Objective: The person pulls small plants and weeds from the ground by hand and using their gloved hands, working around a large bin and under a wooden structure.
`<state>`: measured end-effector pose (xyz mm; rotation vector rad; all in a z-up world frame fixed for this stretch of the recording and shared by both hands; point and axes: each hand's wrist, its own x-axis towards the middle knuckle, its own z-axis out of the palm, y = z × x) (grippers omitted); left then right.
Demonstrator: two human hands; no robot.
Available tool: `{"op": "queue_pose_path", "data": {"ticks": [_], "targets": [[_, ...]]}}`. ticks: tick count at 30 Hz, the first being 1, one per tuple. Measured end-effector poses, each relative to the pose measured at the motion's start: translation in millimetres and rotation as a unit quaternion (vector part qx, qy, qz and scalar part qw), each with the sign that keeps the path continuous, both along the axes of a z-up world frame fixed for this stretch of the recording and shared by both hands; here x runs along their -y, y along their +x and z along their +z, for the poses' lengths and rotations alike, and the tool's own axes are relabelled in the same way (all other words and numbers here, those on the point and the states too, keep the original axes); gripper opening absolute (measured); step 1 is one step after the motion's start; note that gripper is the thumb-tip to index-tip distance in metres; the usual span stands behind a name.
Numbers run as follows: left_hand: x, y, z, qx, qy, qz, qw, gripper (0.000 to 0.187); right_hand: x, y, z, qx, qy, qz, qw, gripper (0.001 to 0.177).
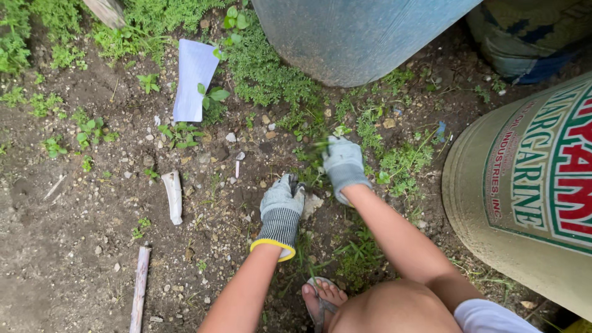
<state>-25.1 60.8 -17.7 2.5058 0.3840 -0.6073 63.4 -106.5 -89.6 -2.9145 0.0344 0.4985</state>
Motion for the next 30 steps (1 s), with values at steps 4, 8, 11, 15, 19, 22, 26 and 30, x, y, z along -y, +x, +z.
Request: {"op": "queue_pose_path", "data": {"ticks": [4,8,11,15,19,22,26,30], "targets": [[-5.5,0.6,5.0,-0.033,0.0,0.007,0.999,0.042,8.8,-32.3,6.2,-0.065,0.08,-0.106,0.989,0.024],[-6.0,-4.4,-2.3,-0.023,-0.024,0.021,0.999,0.042,-5.4,-75.5,34.8,-0.2,0.184,-0.268,0.924,0.019],[-6.0,-4.1,-10.6,0.002,-0.02,0.022,1.0,0.047,-8.8,-80.9,64.8,-0.18,0.303,-0.227,0.908,0.024],[-9.7,-10.1,-17.6,0.086,-0.006,0.036,0.996,0.056,-1.0,-39.5,93.2,-0.092,0.175,-0.052,0.979,0.038],[-13.8,-12.4,-21.6,0.094,0.004,0.032,0.995,0.054,-0.8,30.1,74.7,0.018,0.046,-0.037,0.998,0.045],[-13.4,-11.2,-21.9,0.079,0.01,0.027,0.996,0.055,-21.8,57.0,39.3,0.031,-0.135,0.052,0.989,0.073],[-11.8,-7.3,-16.0,0.059,0.013,0.009,0.998,0.055,-13.0,59.2,10.6,0.07,-0.115,0.078,0.988,0.045],[-6.5,-2.6,-5.9,0.09,-0.017,0.003,0.996,0.056,-23.9,10.1,36.8,0.007,-0.105,0.099,0.99,0.039]]}}
